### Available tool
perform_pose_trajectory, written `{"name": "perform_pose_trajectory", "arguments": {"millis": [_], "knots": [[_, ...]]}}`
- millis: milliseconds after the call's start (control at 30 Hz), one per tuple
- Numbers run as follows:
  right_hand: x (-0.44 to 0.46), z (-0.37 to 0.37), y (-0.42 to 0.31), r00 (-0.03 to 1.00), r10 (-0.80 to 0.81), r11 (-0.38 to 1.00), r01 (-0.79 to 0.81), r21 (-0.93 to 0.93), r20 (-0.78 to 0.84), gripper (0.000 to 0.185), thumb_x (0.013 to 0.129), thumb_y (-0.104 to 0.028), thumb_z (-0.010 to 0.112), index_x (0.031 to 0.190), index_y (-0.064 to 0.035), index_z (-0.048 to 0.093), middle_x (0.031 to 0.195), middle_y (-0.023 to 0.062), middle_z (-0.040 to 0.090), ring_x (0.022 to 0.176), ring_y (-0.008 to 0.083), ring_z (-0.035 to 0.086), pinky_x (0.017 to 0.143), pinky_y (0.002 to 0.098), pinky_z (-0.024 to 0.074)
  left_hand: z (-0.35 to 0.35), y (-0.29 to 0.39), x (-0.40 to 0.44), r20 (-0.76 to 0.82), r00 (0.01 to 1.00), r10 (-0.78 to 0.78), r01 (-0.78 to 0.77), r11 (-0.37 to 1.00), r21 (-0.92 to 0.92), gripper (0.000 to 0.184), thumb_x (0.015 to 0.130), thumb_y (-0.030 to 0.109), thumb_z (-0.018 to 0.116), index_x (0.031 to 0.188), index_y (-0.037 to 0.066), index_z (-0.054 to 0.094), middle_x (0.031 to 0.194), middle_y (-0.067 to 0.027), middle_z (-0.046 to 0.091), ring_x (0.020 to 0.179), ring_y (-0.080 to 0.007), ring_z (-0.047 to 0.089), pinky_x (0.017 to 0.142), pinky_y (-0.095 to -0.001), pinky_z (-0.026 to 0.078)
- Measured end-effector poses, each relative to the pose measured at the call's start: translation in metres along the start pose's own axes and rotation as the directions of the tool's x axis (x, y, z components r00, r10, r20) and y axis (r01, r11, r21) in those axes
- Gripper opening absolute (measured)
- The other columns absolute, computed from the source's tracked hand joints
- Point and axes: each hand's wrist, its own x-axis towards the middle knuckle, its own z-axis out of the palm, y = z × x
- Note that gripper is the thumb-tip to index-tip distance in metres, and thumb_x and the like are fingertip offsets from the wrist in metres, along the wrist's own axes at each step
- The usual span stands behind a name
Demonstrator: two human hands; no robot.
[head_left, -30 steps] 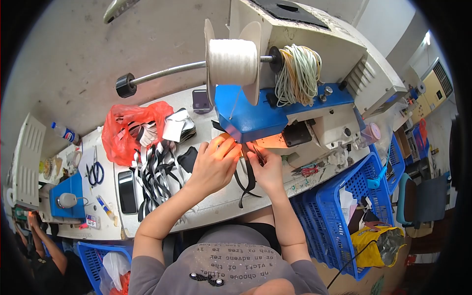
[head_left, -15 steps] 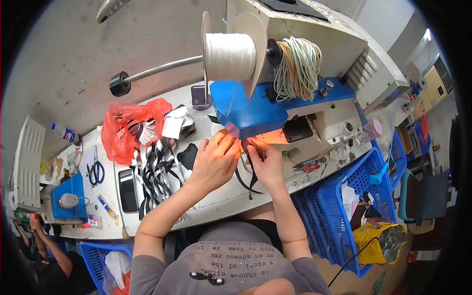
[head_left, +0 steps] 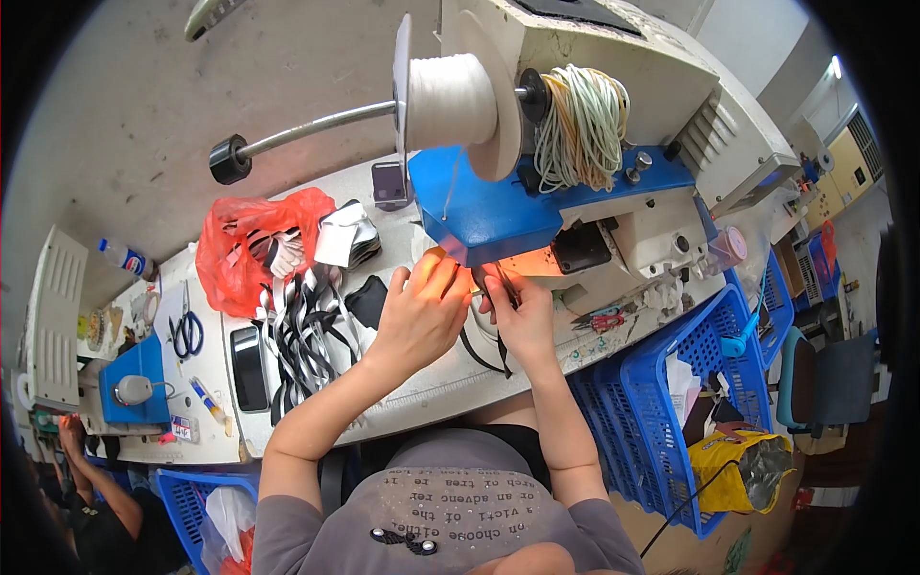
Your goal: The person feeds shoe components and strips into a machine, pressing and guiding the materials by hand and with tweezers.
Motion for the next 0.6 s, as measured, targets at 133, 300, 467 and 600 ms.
{"name": "perform_pose_trajectory", "arguments": {"millis": [133, 300, 467, 600], "knots": [[0.0, 0.001, 0.002, 1.0, -0.014, 1.0, 0.014, 0.015, -0.01, 0.02, 0.091, -0.011, 0.059, 0.106, 0.0016, 0.067, 0.062, 0.0065, 0.063, 0.056, 0.009, 0.06, 0.053, 0.0236, 0.0453, 0.0, 0.002, 0.0, -0.001, 1.0, -0.014, 0.014, 1.0, -0.007, 0.032, 0.08, 0.018, 0.063, 0.109, 0.005, 0.059, 0.103, -0.0104, 0.057, 0.106, -0.027, 0.05, 0.078, -0.0389, 0.036], [0.0, 0.0, -0.003, 0.998, -0.065, 0.997, 0.065, -0.031, -0.016, 0.021, 0.091, -0.011, 0.059, 0.106, 0.0022, 0.066, 0.063, 0.0069, 0.064, 0.056, 0.0094, 0.061, 0.054, 0.024, 0.0459, 0.001, 0.002, -0.001, 0.008, 1.0, -0.024, 0.024, 1.0, -0.017, 0.032, 0.079, 0.019, 0.063, 0.108, 0.005, 0.059, 0.104, -0.01, 0.057, 0.105, -0.0264, 0.05, 0.079, -0.0389, 0.036], [0.0, 0.002, 0.003, 0.995, -0.091, 0.996, 0.092, 0.019, -0.032, 0.02, 0.091, -0.01, 0.06, 0.105, 0.0028, 0.066, 0.066, 0.0084, 0.065, 0.057, 0.01, 0.061, 0.054, 0.0241, 0.046, 0.003, 0.002, -0.002, -0.006, 1.0, -0.028, 0.028, 0.999, -0.033, 0.032, 0.079, 0.018, 0.063, 0.107, 0.005, 0.059, 0.104, -0.0105, 0.056, 0.105, -0.0262, 0.05, 0.079, -0.039, 0.036], [0.0, 0.004, 0.01, 0.986, -0.151, 0.988, 0.152, 0.003, -0.066, 0.02, 0.09, -0.01, 0.061, 0.104, 0.0029, 0.067, 0.068, 0.0092, 0.066, 0.056, 0.0092, 0.058, 0.053, 0.0239, 0.0446, 0.004, 0.002, -0.002, -0.005, 1.0, -0.018, 0.018, 1.0, -0.02, 0.033, 0.079, 0.018, 0.063, 0.109, 0.004, 0.058, 0.105, -0.0112, 0.056, 0.106, -0.0266, 0.05, 0.079, -0.0392, 0.036]]}}
